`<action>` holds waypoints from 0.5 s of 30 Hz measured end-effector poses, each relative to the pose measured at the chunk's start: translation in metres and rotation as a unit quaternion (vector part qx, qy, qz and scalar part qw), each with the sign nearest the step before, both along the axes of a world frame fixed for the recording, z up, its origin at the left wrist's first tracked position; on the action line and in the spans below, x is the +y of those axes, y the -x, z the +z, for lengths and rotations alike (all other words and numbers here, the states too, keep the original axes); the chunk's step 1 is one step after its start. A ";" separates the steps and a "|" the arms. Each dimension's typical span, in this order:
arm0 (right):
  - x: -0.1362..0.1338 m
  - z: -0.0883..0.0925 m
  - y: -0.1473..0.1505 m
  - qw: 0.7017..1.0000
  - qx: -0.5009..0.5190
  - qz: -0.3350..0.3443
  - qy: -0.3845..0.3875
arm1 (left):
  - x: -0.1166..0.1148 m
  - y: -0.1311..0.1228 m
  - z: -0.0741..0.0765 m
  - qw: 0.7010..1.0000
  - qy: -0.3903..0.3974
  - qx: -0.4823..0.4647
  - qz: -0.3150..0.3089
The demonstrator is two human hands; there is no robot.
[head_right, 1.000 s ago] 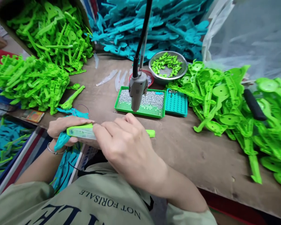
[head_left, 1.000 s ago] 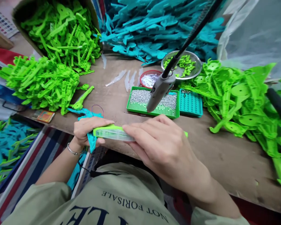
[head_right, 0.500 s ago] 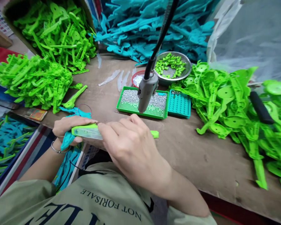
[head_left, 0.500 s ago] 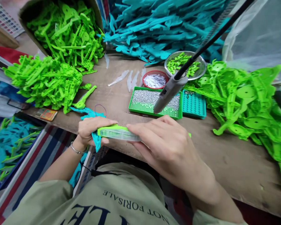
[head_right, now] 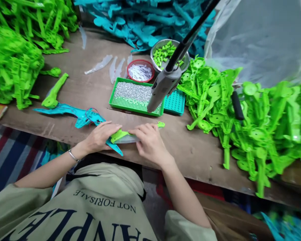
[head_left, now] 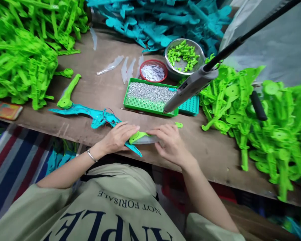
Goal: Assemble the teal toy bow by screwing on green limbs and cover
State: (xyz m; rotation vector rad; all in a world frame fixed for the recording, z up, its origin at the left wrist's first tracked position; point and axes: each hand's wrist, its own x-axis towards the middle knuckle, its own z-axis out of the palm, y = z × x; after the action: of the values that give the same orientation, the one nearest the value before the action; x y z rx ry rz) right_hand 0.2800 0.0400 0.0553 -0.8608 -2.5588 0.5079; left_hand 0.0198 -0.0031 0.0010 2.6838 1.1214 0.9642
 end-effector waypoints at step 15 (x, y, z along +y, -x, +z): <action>0.042 -0.022 -0.001 0.925 0.285 -0.248 0.026 | -0.028 -0.006 -0.024 0.994 0.046 -0.037 0.092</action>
State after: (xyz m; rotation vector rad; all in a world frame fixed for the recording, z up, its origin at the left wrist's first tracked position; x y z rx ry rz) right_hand 0.2810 0.0821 0.0329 -1.1337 -1.7292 0.5618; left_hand 0.0262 -0.0314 -0.0233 2.4865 1.3797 1.0028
